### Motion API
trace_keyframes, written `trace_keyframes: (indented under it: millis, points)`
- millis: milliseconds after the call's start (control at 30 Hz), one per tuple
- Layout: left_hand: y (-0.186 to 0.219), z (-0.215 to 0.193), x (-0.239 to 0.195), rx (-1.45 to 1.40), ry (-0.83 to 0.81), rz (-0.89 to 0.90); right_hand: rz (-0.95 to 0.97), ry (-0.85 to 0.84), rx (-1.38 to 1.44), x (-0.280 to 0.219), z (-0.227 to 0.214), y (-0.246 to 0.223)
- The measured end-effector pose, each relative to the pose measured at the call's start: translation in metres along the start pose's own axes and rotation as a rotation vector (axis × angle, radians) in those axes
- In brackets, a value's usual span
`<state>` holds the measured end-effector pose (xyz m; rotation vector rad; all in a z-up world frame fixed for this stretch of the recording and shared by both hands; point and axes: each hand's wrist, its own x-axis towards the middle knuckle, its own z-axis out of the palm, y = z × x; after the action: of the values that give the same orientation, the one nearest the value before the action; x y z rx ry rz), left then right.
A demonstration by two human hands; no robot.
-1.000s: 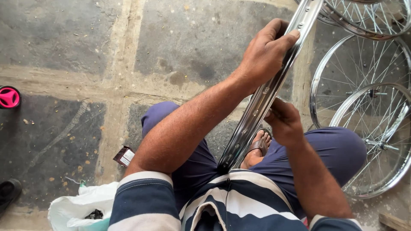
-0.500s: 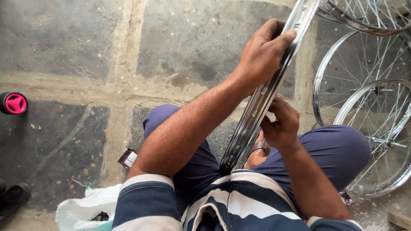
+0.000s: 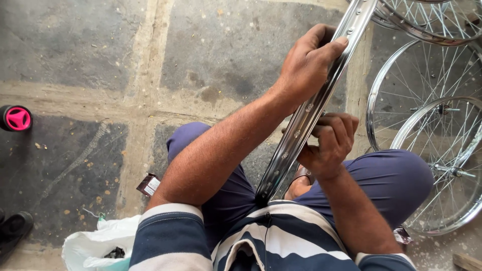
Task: The person sits on the floor and rubs a bicycle rim with a small white abrasive pad. They hold the rim with one hand and move the pad back and forth along the metal surface to clean or polish it.
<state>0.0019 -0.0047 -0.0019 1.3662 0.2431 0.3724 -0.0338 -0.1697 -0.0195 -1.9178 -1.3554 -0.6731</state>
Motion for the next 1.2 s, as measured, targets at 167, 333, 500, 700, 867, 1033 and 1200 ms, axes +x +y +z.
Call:
trace_keyframes:
  millis: [167,333,500,700,867,1033,1200]
  points:
    - [-0.001,-0.001,-0.004,-0.062,-0.031,-0.025,0.389,-0.262,0.459,-0.033,-0.002,0.014]
    - [0.002,-0.002,-0.005,-0.020,-0.011,-0.002,0.757,-0.487,1.148,-0.026,-0.013,0.043]
    - [0.009,-0.002,-0.004,-0.030,-0.019,-0.010,0.463,-0.591,0.967,0.015,-0.022,0.030]
    - [0.006,0.001,-0.006,-0.035,-0.006,-0.023,0.055,0.018,0.078,0.007,-0.001,-0.005]
    - [-0.002,-0.003,-0.003,-0.070,-0.066,-0.033,0.343,-0.233,0.906,-0.032,-0.004,0.014]
    - [-0.008,-0.009,0.015,-0.074,-0.168,-0.007,0.648,-0.249,1.262,-0.055,-0.003,0.031]
    - [-0.007,-0.011,0.021,-0.186,-0.285,-0.030,0.695,-0.298,1.197,-0.048,-0.008,0.027]
